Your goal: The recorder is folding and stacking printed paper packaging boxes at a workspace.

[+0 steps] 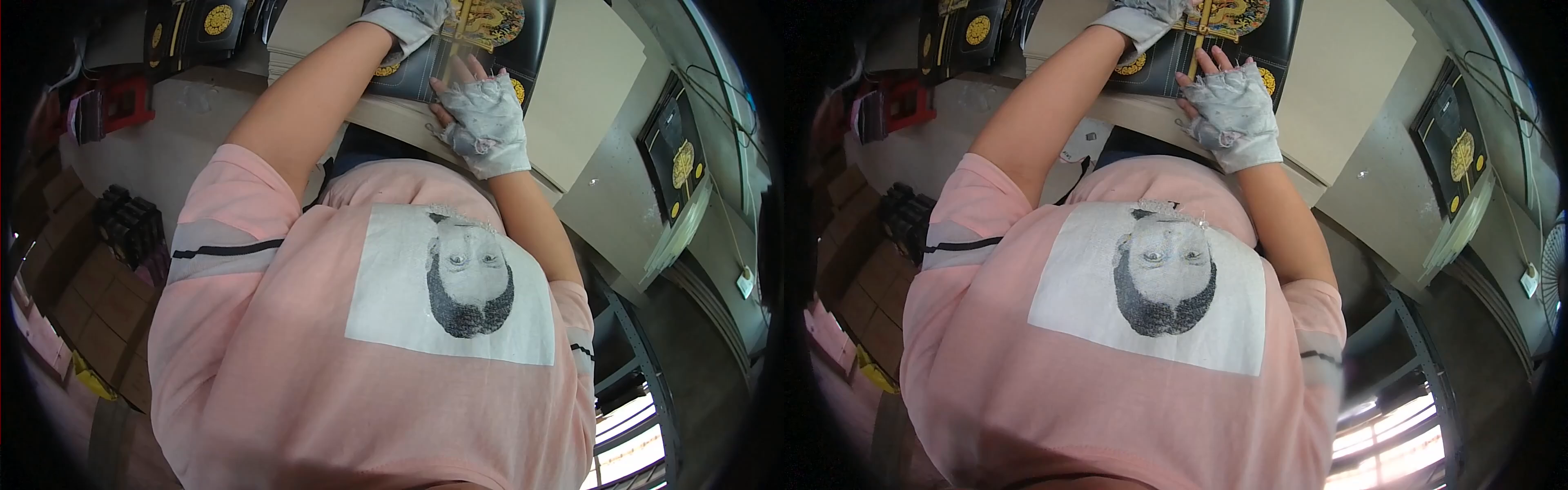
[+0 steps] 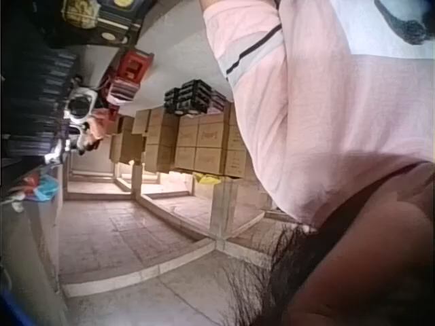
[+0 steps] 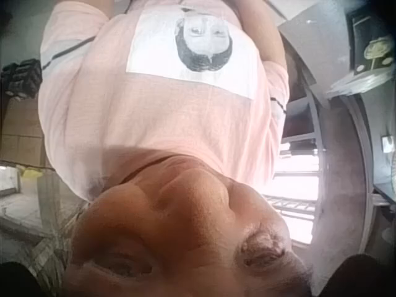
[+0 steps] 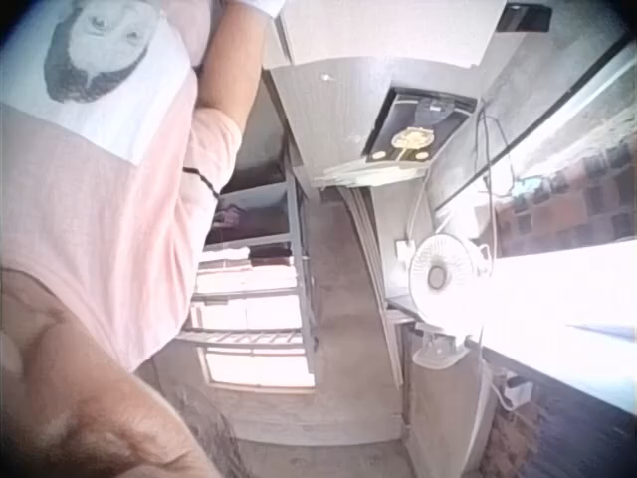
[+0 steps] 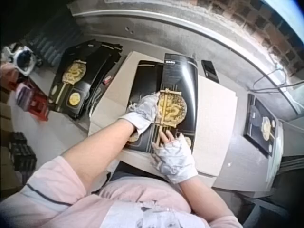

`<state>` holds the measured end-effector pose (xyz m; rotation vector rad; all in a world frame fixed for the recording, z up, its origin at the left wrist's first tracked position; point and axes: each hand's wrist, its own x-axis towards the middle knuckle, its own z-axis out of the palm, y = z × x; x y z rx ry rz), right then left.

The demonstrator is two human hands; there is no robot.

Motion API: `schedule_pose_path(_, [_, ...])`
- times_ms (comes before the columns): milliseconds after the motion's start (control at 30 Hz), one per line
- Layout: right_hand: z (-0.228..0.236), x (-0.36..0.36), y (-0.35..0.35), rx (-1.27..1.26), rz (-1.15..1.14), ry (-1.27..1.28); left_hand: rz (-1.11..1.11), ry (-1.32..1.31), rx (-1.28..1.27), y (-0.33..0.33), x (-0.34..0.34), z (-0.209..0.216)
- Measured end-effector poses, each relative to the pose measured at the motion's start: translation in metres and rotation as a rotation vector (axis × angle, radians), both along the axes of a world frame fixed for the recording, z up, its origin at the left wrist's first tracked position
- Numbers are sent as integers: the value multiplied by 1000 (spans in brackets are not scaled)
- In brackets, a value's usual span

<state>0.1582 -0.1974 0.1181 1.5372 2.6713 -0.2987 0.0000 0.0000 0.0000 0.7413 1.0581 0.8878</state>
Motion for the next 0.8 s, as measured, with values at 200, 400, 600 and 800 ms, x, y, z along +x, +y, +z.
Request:
schedule_pose_path(200, [3,-3,3,63,11,84,84,173,-23,-10,-2,24])
schedule_pose_path(400, [3,0,-1,39,-9,87,-308,1510,989,-75,-29,73])
schedule_pose_path(600, [12,-3,-2,49,-4,115,-842,1589,1099,-149,-45,102])
schedule_pose_path(800, [20,0,-2,55,22,133,-738,1571,1111,-155,-50,94])
